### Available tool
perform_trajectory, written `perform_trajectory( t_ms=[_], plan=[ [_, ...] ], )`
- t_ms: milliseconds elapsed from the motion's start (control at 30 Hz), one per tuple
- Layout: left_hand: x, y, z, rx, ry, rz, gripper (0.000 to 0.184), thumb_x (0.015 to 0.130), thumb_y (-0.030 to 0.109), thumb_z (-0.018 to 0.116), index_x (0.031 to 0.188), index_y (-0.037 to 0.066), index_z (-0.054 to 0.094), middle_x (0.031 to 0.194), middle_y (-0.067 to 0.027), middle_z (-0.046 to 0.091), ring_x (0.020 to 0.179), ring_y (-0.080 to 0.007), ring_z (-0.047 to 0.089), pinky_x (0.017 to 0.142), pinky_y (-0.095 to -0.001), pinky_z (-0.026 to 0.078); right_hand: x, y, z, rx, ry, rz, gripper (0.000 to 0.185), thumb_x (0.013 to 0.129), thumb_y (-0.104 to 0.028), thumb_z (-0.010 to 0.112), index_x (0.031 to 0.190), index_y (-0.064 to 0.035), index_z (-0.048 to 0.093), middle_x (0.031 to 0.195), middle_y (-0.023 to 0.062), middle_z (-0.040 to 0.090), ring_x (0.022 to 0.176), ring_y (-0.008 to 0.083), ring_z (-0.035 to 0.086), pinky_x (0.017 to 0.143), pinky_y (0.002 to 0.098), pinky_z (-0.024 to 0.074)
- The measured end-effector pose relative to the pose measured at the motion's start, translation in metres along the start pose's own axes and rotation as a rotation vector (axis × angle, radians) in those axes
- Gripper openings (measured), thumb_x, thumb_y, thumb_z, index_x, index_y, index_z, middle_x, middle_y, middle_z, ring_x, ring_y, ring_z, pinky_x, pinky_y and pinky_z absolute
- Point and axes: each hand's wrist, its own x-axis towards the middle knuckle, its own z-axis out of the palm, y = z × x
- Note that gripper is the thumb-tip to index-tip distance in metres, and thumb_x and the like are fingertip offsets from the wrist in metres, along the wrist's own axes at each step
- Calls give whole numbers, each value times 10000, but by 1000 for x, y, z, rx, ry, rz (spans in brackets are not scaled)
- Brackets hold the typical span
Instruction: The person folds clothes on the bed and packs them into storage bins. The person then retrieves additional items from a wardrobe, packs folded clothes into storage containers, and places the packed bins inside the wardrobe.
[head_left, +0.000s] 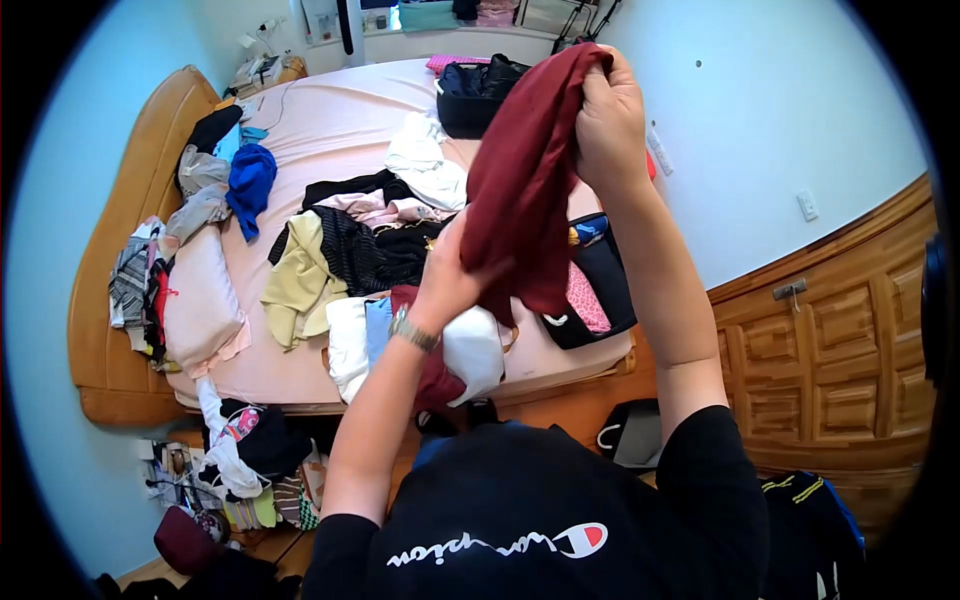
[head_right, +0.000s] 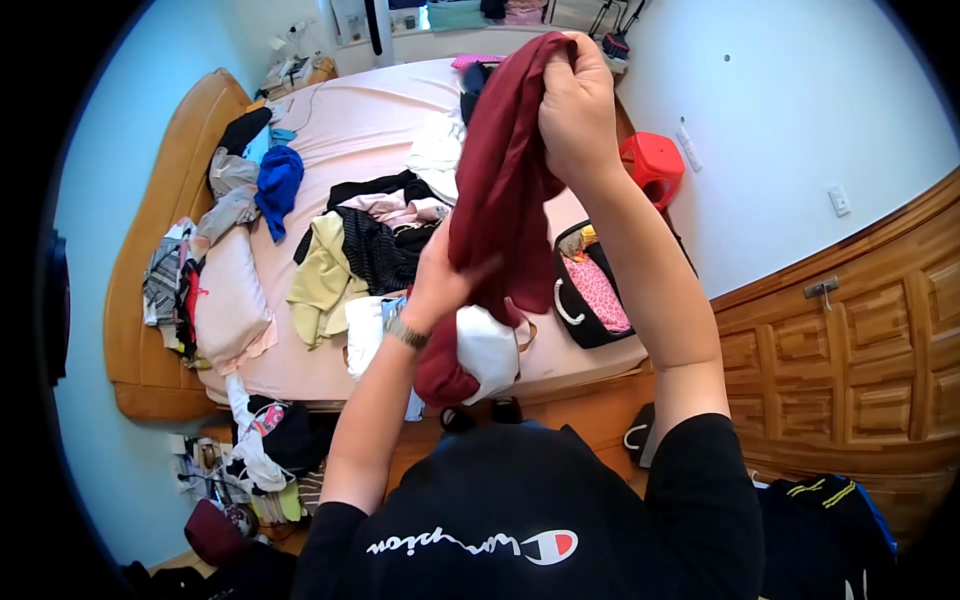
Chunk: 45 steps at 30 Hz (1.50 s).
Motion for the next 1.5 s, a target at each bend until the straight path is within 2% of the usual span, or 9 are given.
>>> perform_trajectory(
  t_ms=[100,200,367,667,800,933,1133,1367,1500],
  plan=[
    [8,-3,-33,-73,-18,-17,345,926,-56,578,1257,-7,660,1039,-151,744,972,-226,704,891,-357,539,2,-8,-5,-9,-33,16,173,1111,-143,448,1141,-60,597,1004,39,684,856,119,657,786,283,573],
    [2,-11,-94,-71,-88,-113,376,1008,-5,438,1351,-28,589,1233,-161,689,1110,-215,634,1015,-349,475,14,-6,-23,-233,-103,-30,178,1072,-121,522,1016,-12,652,857,-15,656,759,43,557,699,210,473],
    [-8,-5,-185,-65,20,-146,339,1112,205,489,1345,-7,615,1202,-25,689,1065,-84,605,964,-258,483,19,26,-33,-842,-86,-365,207,979,-211,618,995,-8,650,912,200,701,814,370,659,791,406,517],
    [-26,28,-243,-268,195,-234,326,1118,259,486,1186,17,693,1095,-12,735,930,-65,646,860,-233,515,8,21,17,-640,-556,-151,315,992,-288,688,1112,3,683,957,137,719,857,200,643,817,332,519],
    [-40,31,-265,-255,262,-279,326,1116,255,490,1180,8,692,1092,-16,736,916,-69,651,851,-237,520,0,12,18,-997,-965,-217,675,710,-298,934,1228,32,653,1100,207,727,1003,316,703,908,375,540],
    [-57,44,-282,-295,273,-323,318,1109,245,505,1189,1,693,1105,-32,738,938,-85,669,866,-250,535,9,47,-2,-1351,-1177,48,261,799,-150,825,973,22,734,843,165,743,789,302,711,754,397,554],
    [-81,32,-292,-281,330,-396,294,1097,220,535,1203,-8,686,1082,-19,726,934,-76,645,858,-251,523,-12,75,-24,-748,-909,266,143,892,-84,749,978,14,689,755,23,638,722,97,555,697,298,504],
    [-132,137,-159,-40,280,-282,193,1058,143,587,1049,-25,680,848,31,625,746,-64,555,649,-244,463,-65,121,-6,-1105,186,-421,225,803,-112,661,1003,-176,741,1255,130,622,1162,360,574,1005,476,441],
    [-128,159,-49,425,-296,134,259,933,162,713,1162,41,703,920,-117,685,757,-284,667,657,-358,542,-128,207,-1,-719,576,191,215,909,-196,638,1110,-150,699,1311,122,595,1187,307,572,1027,428,442]
  ],
)
